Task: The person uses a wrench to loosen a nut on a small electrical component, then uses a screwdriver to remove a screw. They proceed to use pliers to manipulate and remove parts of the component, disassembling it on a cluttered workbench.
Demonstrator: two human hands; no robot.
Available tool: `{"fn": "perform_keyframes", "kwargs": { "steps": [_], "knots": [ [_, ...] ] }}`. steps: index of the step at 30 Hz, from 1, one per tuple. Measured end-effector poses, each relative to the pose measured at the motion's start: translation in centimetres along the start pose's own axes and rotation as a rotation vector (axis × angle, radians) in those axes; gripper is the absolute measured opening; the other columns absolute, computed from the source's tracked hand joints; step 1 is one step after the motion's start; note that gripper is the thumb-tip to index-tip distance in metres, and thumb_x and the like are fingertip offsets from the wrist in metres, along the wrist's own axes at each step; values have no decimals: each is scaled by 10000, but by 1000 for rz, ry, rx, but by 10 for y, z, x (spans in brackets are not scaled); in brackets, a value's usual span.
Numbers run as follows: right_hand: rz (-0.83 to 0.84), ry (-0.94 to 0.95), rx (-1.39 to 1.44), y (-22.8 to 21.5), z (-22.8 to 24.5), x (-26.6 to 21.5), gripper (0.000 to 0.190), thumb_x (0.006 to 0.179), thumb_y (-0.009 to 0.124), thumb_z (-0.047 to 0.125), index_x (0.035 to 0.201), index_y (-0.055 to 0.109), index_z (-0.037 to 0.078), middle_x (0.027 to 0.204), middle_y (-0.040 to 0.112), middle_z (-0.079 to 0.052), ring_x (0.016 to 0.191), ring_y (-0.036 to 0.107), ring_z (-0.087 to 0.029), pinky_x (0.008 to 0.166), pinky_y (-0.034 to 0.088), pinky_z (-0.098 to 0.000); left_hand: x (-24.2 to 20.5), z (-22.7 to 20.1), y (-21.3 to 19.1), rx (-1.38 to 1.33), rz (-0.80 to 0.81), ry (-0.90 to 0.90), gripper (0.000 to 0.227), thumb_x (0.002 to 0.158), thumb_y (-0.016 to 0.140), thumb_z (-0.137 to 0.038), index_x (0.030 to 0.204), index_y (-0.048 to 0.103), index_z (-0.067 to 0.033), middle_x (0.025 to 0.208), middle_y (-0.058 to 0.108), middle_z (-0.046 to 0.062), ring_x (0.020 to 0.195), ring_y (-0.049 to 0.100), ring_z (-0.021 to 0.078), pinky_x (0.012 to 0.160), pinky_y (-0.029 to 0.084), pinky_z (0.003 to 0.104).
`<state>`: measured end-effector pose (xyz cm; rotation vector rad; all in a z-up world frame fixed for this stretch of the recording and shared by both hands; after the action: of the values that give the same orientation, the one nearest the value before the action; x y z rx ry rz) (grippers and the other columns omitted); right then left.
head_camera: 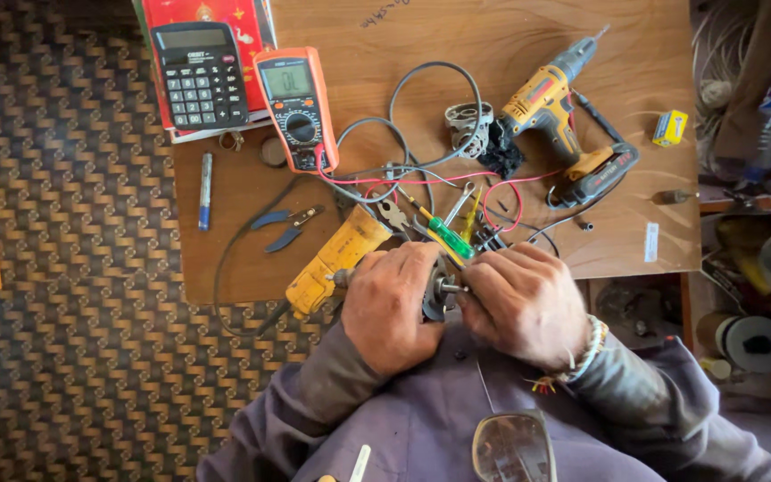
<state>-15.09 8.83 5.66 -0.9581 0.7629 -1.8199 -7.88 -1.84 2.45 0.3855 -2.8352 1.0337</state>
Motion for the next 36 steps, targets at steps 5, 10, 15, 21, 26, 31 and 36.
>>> {"fn": "perform_keyframes", "kwargs": {
  "steps": [5,10,15,21,26,31,36],
  "knots": [
    [85,333,170,31,-27,-19,225,904,695,181,757,589,48,655,589,-151,609,602,-369,559,460,-468,-3,-3,0,21,-14,42,562,695,710,-156,1223,569,-28,1087,677,148,1026,659,351,878,473,449],
    [168,508,496,45,-38,-30,245,970,630,197,786,608,38,649,580,-165,594,599,-358,559,470,-450,-5,-3,4,48,-6,58,558,695,731,-182,1204,566,-25,1082,674,151,1013,659,348,866,470,457],
    [-33,5,48,1,-6,-12,220,829,696,198,936,606,27,853,622,-125,739,630,-336,653,504,-446,-7,2,10,-38,70,-13,570,673,723,-162,1207,575,-28,1055,664,148,999,656,363,843,477,453],
    [43,-101,26,22,-6,-19,161,824,730,91,821,575,49,718,544,-96,599,580,-298,525,476,-430,-6,-4,16,23,96,19,618,619,708,-142,1203,557,-7,1039,650,149,996,639,361,841,455,452],
    [-2,357,207,58,-39,-44,231,951,657,147,784,553,26,685,543,-152,609,567,-376,560,451,-461,-7,-2,19,269,89,67,561,676,689,-102,1211,547,-15,1057,642,126,944,623,312,852,422,430],
    [81,633,512,85,-57,-61,245,1007,579,198,842,608,18,709,606,-157,618,615,-351,567,486,-431,-7,6,24,269,74,90,565,645,689,-88,1191,566,-8,1043,650,132,946,639,332,854,457,450],
    [15,504,379,63,-87,-70,234,942,638,266,986,667,37,803,676,-164,723,690,-352,617,535,-431,-20,52,24,-311,76,-325,554,658,841,-118,1156,610,-44,971,706,107,899,713,258,816,567,369]
  ]
}}
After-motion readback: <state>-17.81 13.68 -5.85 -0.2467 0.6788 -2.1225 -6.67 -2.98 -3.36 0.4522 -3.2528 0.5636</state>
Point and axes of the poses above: each hand's wrist, its own x-axis towards the middle knuckle, its own y-axis out of the palm, z = x × y, the point moved 8 cm from there along x, towards the middle knuckle
